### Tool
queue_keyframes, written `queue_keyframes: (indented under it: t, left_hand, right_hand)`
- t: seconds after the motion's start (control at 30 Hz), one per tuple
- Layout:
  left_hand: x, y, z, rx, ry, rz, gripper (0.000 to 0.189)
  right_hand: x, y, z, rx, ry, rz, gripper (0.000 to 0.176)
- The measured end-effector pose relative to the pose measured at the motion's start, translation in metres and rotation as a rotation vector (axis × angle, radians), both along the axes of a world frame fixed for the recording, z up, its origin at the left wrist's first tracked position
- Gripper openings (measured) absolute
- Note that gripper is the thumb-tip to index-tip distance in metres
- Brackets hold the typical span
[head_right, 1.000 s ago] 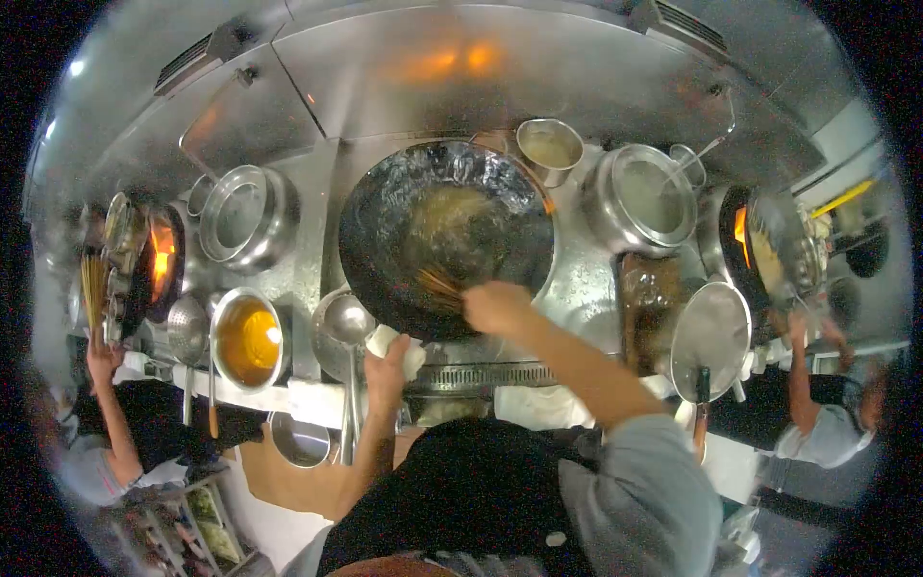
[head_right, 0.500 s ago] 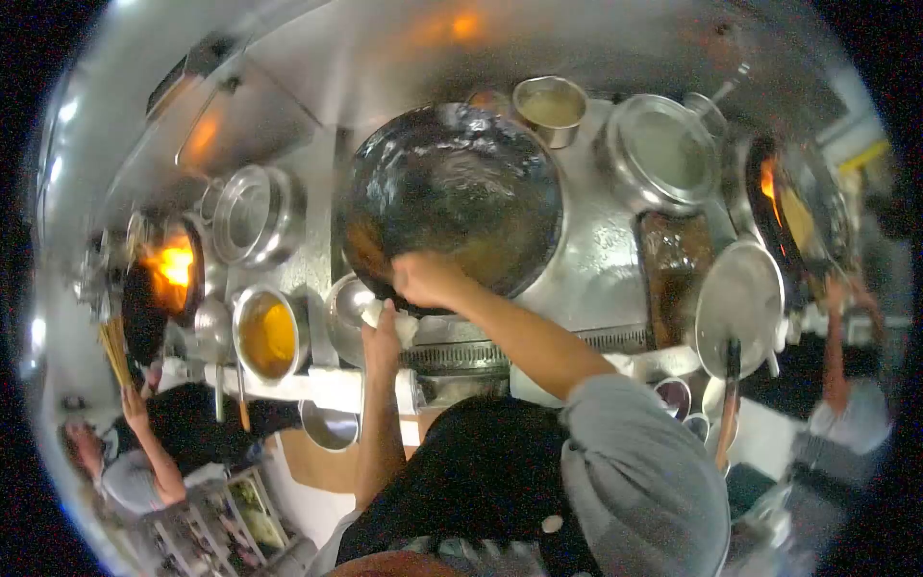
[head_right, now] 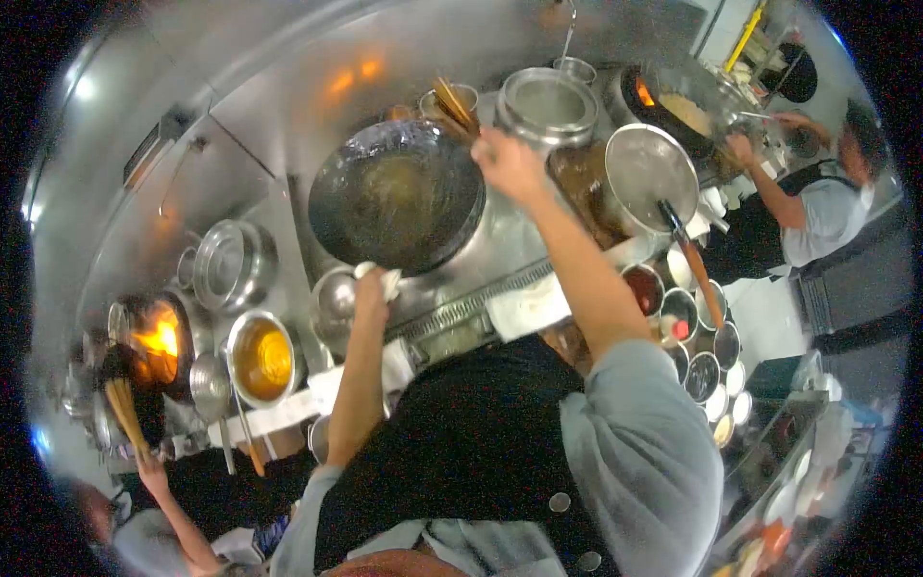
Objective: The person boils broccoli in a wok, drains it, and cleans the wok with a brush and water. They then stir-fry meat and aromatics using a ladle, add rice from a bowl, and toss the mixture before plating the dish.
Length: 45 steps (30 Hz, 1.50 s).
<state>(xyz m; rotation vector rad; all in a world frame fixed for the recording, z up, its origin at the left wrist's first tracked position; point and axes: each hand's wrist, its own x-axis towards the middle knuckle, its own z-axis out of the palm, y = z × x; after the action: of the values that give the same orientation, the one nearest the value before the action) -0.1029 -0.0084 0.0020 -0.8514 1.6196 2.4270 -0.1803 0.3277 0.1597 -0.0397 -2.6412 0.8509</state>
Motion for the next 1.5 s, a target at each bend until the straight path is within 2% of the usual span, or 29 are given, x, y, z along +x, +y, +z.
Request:
queue_keyframes:
  t: [0.03,0.1,0.13,0.17,0.2,0.27,0.3,0.33,0.4,0.47,0.53,0.63,0.8,0.83,0.87,0.93,0.97,1.0,1.07,1.1,1.13,1.17,1.2,1.27,1.33,1.4,1.43,1.47,1.5]
  left_hand:
    - [0.012,0.017,0.009,0.019,0.01,0.015,0.009]
    - [0.013,0.013,-0.002,-0.049,0.015,0.014,0.01]
    - [0.011,-0.001,-0.019,-0.127,0.011,-0.004,0.012]
    - [0.021,-0.003,0.009,-0.099,0.064,0.068,0.015]
    - [0.017,-0.021,-0.004,-0.146,0.207,0.058,0.012]
    - [0.008,-0.06,-0.023,-0.153,0.154,0.132,0.011]
    - [0.02,-0.065,0.003,-0.131,0.1,0.139,0.011]
    - [0.009,-0.094,-0.019,-0.058,0.115,0.078,0.01]
    - [0.013,-0.113,-0.003,-0.157,0.148,0.06,0.015]
    - [0.017,-0.1,0.035,-0.222,0.113,0.082,0.018]
    - [0.027,-0.08,0.068,-0.329,0.123,0.091,0.017]
    - [0.033,-0.053,0.106,-0.445,0.189,0.086,0.015]
    - [0.022,-0.042,0.113,-0.536,0.357,0.178,0.021]
    - [0.021,-0.039,0.118,-0.556,0.383,0.175,0.024]
    - [0.018,-0.035,0.122,-0.58,0.399,0.178,0.023]
    - [0.014,-0.028,0.133,-0.632,0.42,0.184,0.021]
    - [0.01,-0.025,0.139,-0.661,0.367,0.195,0.021]
    - [0.005,-0.026,0.138,-0.696,0.38,0.215,0.024]
    - [-0.01,-0.029,0.14,-0.806,0.358,0.223,0.029]
    - [-0.005,-0.01,0.164,-0.905,0.351,0.239,0.034]
    - [-0.014,-0.012,0.162,-0.884,0.345,0.217,0.035]
    - [-0.02,-0.009,0.165,-0.975,0.368,0.212,0.035]
    - [-0.022,-0.001,0.173,-1.066,0.39,0.205,0.036]
    - [-0.016,0.03,0.204,-1.162,0.415,0.179,0.039]
    - [0.002,0.068,0.234,-1.312,0.417,0.135,0.038]
    - [0.017,0.078,0.221,-1.429,0.47,0.042,0.041]
    - [0.029,0.084,0.215,-1.428,0.51,0.044,0.044]
    - [0.038,0.087,0.21,-1.426,0.553,0.049,0.047]
    - [0.04,0.082,0.204,-1.357,0.525,0.096,0.049]
  right_hand:
    - [0.016,0.003,-0.075,-0.04,0.069,0.047,0.049]
    - [0.079,0.004,-0.148,-0.428,-0.038,0.143,0.056]
    - [0.111,0.009,-0.158,-0.418,-0.084,0.093,0.057]
    - [0.132,0.018,-0.161,-0.401,-0.114,0.039,0.059]
    - [0.159,0.026,-0.161,-0.401,-0.139,0.04,0.059]
    - [0.221,0.047,-0.155,-0.401,-0.192,0.026,0.059]
    - [0.246,0.062,-0.154,-0.409,-0.22,0.005,0.059]
    - [0.271,0.078,-0.154,-0.419,-0.251,-0.01,0.059]
    - [0.314,0.1,-0.157,-0.372,-0.258,-0.069,0.059]
    - [0.341,0.121,-0.169,-0.578,-0.287,-0.149,0.059]
    - [0.349,0.139,-0.175,-0.624,-0.262,-0.18,0.057]
    - [0.331,0.146,-0.175,-0.661,-0.196,-0.219,0.056]
    - [0.277,0.149,-0.142,-0.674,-0.216,-0.141,0.055]
    - [0.257,0.15,-0.15,-0.568,-0.093,-0.093,0.057]
    - [0.242,0.16,-0.155,-0.644,-0.185,-0.085,0.059]
    - [0.215,0.158,-0.119,-0.787,-0.382,-0.072,0.062]
    - [0.195,0.158,-0.117,-0.85,-0.332,-0.055,0.063]
    - [0.172,0.167,-0.113,-0.808,-0.446,-0.041,0.065]
    - [0.12,0.165,-0.105,-0.902,-0.348,0.052,0.067]
    - [0.084,0.17,-0.102,-0.816,-0.359,0.126,0.068]
    - [0.046,0.174,-0.098,-0.729,-0.365,0.198,0.07]
    - [0.012,0.169,-0.087,-0.742,-0.368,0.219,0.072]
    - [-0.022,0.154,-0.074,-0.756,-0.371,0.238,0.075]
    - [-0.087,0.115,-0.054,-1.042,-0.427,0.286,0.071]
    - [-0.12,0.035,-0.043,-1.331,-0.241,0.109,0.058]
    - [-0.128,-0.048,-0.045,-1.372,-0.207,0.038,0.043]
    - [-0.108,-0.084,-0.044,-1.387,-0.153,0.135,0.023]
    - [-0.08,-0.103,-0.049,-1.349,-0.217,0.454,0.018]
    - [-0.026,-0.125,-0.054,-1.173,-0.165,0.542,0.019]
